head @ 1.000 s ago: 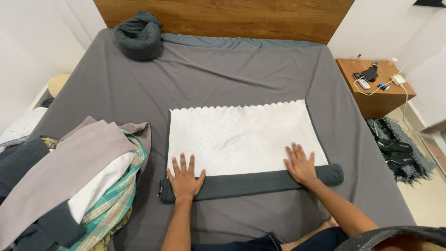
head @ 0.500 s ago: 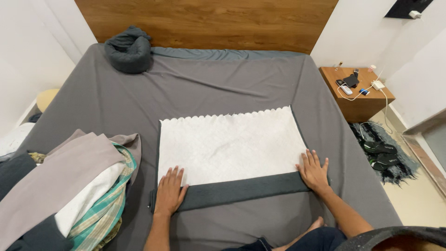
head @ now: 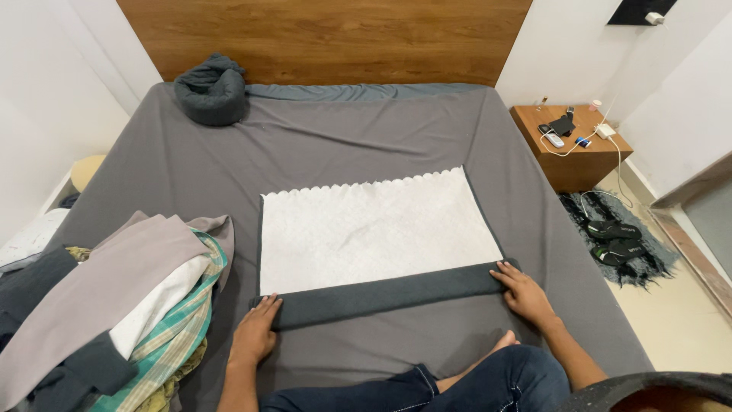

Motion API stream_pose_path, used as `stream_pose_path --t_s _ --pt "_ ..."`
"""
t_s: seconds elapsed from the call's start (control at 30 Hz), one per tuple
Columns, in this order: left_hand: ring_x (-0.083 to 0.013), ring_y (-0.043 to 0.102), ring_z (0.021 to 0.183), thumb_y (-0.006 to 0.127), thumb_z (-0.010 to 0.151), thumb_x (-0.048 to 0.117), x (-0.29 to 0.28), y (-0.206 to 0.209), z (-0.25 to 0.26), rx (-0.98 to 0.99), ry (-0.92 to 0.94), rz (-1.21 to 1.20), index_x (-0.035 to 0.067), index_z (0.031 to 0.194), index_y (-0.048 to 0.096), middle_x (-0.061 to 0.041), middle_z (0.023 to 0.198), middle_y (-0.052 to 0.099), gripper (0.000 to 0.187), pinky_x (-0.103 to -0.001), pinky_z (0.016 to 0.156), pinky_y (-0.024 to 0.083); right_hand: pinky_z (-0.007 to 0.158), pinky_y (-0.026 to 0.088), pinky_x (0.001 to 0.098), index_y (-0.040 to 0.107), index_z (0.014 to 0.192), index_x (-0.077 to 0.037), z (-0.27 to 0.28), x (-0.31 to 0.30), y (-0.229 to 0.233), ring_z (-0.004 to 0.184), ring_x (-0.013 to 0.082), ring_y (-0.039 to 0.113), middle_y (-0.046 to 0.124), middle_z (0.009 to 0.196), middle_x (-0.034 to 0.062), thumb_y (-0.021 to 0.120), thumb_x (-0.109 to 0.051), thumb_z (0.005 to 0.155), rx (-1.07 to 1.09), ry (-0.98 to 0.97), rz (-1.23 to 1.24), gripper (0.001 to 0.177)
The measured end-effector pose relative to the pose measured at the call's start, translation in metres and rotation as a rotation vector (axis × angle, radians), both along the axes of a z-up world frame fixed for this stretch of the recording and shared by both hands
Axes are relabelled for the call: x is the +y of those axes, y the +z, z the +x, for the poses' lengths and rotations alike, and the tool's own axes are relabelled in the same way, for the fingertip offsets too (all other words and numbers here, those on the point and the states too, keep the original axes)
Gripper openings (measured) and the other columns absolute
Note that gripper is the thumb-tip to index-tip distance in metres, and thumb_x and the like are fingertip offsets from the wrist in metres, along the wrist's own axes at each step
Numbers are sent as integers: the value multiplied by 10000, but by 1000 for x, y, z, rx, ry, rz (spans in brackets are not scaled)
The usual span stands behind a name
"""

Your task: The person sits on a bed and folds a white towel with a dark border into a compact roll, then places it aside. Next, the person folds a light-colored shirt by hand into a neat rectangle.

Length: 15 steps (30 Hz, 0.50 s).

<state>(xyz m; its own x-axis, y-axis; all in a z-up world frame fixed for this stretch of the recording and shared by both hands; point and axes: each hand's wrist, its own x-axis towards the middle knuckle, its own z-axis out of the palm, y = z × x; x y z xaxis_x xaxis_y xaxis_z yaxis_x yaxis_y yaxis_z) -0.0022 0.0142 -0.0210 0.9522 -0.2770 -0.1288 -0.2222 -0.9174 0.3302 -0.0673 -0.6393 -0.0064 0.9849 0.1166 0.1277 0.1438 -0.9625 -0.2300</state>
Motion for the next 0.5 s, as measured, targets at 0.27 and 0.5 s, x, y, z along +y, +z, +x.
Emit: stream_pose_path --t_s 0.27,0.5 --pt "-240 618 1220 670 853 183 5 1 9 25 294 -221 204 1296 685 -3 1373 651 443 -408 1093 432 974 528 369 738 1205 -32 41 -14 17 1079 238 681 768 1199 115 599 -72 915 162 -379 599 324" --pt "-396 730 902 649 918 340 16 -41 42 -68 526 -599 84 1195 718 -246 966 754 383 -475 828 548 825 499 333 669 1176 -7 79 -15 21 913 165 621 699 962 70 637 -340 1001 181 -562 903 377"
